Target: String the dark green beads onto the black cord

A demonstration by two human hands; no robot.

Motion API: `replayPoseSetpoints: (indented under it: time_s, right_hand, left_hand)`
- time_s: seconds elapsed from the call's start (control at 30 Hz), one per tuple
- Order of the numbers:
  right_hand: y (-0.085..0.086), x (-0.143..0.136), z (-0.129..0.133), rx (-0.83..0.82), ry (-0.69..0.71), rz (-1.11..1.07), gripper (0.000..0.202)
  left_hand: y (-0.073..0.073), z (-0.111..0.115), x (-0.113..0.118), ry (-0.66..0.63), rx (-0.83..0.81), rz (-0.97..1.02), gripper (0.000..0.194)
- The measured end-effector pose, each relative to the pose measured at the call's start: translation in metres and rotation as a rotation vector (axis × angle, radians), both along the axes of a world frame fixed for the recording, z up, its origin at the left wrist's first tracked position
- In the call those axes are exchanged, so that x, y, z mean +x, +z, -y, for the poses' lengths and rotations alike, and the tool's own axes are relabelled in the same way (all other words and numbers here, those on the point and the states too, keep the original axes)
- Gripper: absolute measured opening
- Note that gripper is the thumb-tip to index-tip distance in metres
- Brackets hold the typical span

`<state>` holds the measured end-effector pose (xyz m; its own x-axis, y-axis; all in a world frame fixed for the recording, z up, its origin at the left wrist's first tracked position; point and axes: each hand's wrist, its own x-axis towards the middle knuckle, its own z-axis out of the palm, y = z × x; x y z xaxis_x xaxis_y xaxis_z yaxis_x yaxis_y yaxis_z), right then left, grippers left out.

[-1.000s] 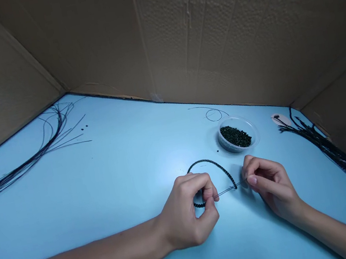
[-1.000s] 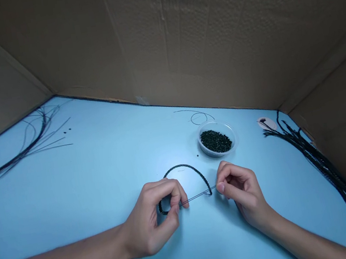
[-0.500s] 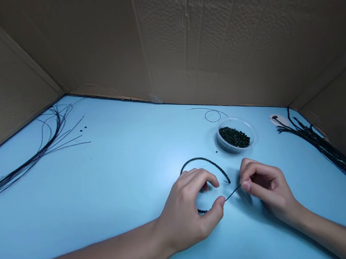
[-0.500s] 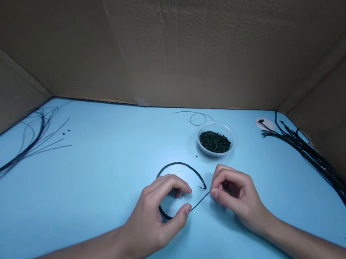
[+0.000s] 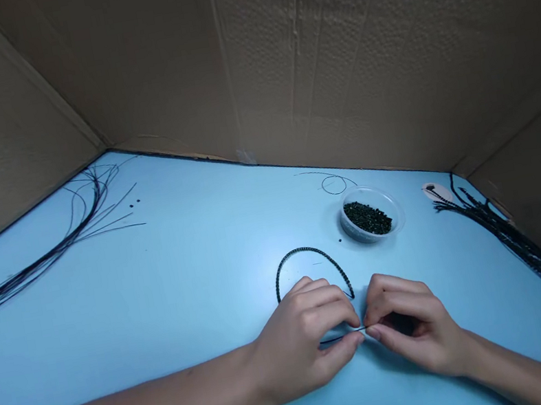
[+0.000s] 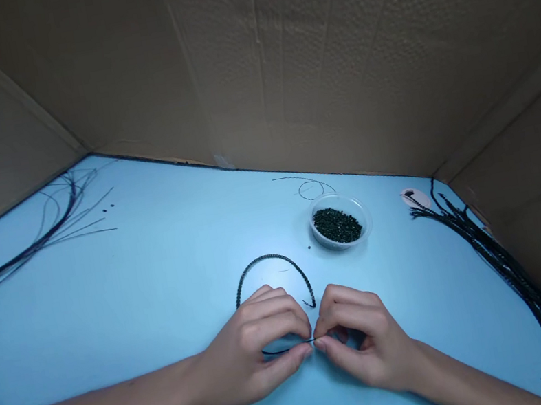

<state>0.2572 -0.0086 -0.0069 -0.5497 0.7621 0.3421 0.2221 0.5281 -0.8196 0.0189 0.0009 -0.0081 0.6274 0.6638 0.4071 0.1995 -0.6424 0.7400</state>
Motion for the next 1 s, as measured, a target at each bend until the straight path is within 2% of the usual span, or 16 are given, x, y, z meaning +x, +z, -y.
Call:
replayPoseSetpoints:
  time_s: [0.23,1.0]
  right_hand:
    - [0.0004,-0.0011,-0.0011,-0.01,0.027,0.024,0.009]
    - [0.0002,-0.0024,-0.001,-0.016,0.036,0.027,0.008]
  left_hand:
    - [-0.0013,-0.0001,-0.0003,-0.037,-0.009,0.008,0.007]
    - [-0.0041,-0.0007,0.0,-0.04,-0.012,0.014,0.008]
